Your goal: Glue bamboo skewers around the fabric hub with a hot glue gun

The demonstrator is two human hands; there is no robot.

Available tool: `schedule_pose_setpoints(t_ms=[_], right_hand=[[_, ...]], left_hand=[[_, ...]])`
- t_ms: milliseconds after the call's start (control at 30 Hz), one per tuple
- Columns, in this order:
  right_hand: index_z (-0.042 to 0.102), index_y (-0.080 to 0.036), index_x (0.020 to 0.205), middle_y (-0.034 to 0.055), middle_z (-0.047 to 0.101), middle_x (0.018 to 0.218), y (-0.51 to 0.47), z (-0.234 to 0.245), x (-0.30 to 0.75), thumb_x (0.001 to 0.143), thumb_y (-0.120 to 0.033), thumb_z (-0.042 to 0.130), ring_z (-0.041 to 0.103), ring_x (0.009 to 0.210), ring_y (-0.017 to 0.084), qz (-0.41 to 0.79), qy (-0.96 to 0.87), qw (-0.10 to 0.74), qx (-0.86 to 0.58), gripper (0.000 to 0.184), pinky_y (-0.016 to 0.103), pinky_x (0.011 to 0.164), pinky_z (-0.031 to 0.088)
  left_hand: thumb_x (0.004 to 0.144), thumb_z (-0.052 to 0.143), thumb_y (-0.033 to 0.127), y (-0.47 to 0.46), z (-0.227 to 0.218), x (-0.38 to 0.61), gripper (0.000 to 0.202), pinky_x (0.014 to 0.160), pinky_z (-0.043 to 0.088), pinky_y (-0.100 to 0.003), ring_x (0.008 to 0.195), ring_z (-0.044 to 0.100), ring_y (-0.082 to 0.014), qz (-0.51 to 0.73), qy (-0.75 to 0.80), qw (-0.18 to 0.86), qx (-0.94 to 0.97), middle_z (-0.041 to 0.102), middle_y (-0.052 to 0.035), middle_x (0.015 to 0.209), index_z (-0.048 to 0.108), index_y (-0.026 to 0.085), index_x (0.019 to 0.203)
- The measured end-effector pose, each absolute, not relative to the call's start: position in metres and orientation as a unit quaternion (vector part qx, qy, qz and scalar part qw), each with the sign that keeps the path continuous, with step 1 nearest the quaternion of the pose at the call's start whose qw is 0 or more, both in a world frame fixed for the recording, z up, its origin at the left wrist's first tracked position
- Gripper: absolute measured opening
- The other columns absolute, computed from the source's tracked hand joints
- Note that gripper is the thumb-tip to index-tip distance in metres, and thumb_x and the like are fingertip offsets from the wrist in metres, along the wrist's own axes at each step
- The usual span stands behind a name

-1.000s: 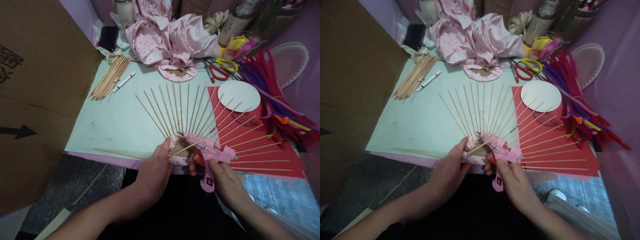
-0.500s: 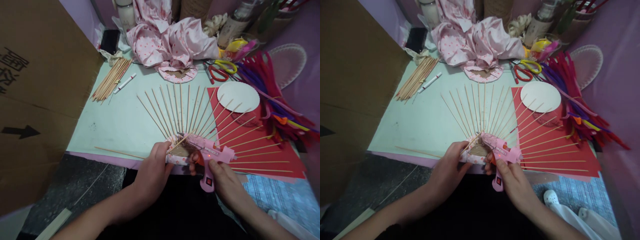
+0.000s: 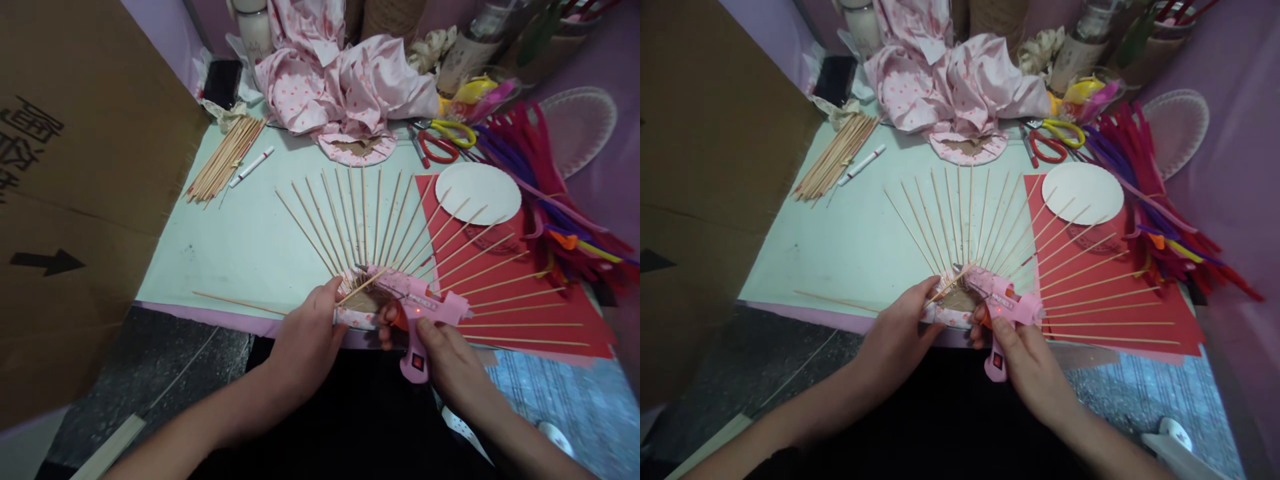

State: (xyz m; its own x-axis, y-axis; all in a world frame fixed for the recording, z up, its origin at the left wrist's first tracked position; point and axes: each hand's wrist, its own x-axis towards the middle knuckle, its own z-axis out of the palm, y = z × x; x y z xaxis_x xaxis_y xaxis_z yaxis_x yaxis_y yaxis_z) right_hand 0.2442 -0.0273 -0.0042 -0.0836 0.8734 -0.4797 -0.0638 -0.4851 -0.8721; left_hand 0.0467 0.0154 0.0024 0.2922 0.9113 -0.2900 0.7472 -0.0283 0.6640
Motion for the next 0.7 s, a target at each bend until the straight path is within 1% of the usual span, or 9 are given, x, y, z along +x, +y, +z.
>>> schedule_pose_setpoints(t_ms=[133, 333, 533, 600, 700], right_hand=[[0.068, -0.021, 0.102, 0.0098, 0.075, 0.097, -0.0277, -0.0043, 0.2453, 0.092, -0.06, 0.049, 0.071, 0.094, 0.027, 0.644, -0.359, 0.364, -0.569, 0.044, 0.038, 0.083, 0.057], [0.068, -0.023, 0.098, 0.0087, 0.076, 0.093, -0.0268, -0.0023, 0.2453, 0.09, -0.062, 0.049, 0.072, 0.092, 0.028, 0.632, -0.364, 0.352, -0.587, 0.044, 0.039, 0.082, 0.058], [0.069, -0.025, 0.094, 0.0075, 0.076, 0.091, -0.0248, -0.0011, 0.2454, 0.09, -0.06, 0.052, 0.072, 0.091, 0.027, 0.642, -0.361, 0.361, -0.573, 0.039, 0.036, 0.079, 0.057], [0.068, -0.025, 0.096, 0.0079, 0.076, 0.092, -0.0251, -0.0017, 0.246, 0.091, -0.06, 0.05, 0.071, 0.091, 0.027, 0.644, -0.362, 0.359, -0.57, 0.039, 0.037, 0.08, 0.056], [0.068, -0.026, 0.097, 0.008, 0.075, 0.094, -0.026, -0.0034, 0.2471, 0.092, -0.059, 0.048, 0.07, 0.093, 0.028, 0.645, -0.363, 0.358, -0.569, 0.039, 0.038, 0.081, 0.055]], left_hand=[[0.083, 0.057, 0.006, 0.0152, 0.0004, 0.0452, 0.046, 0.092, 0.052, -0.039, 0.11, 0.061, -0.0232, 0.127, 0.576, 0.379, 0.713, 0.059, -0.0079, 0.121, 0.048, 0.023, 0.125], [0.084, 0.055, 0.007, 0.0126, -0.0023, 0.0467, 0.047, 0.094, 0.052, -0.039, 0.111, 0.061, -0.0224, 0.148, 0.577, 0.381, 0.707, 0.061, -0.0074, 0.122, 0.045, 0.024, 0.127], [0.085, 0.053, 0.008, 0.0104, -0.0057, 0.0471, 0.041, 0.091, 0.053, -0.041, 0.11, 0.061, -0.0231, 0.153, 0.563, 0.383, 0.717, 0.061, -0.0084, 0.121, 0.047, 0.023, 0.122], [0.085, 0.054, 0.009, 0.0108, -0.0062, 0.0463, 0.044, 0.091, 0.053, -0.041, 0.11, 0.062, -0.0235, 0.15, 0.567, 0.38, 0.715, 0.062, -0.0088, 0.121, 0.045, 0.023, 0.126], [0.084, 0.057, 0.011, 0.0133, -0.0043, 0.0453, 0.054, 0.093, 0.053, -0.043, 0.112, 0.062, -0.0251, 0.132, 0.581, 0.376, 0.709, 0.062, -0.0107, 0.125, 0.041, 0.021, 0.134]])
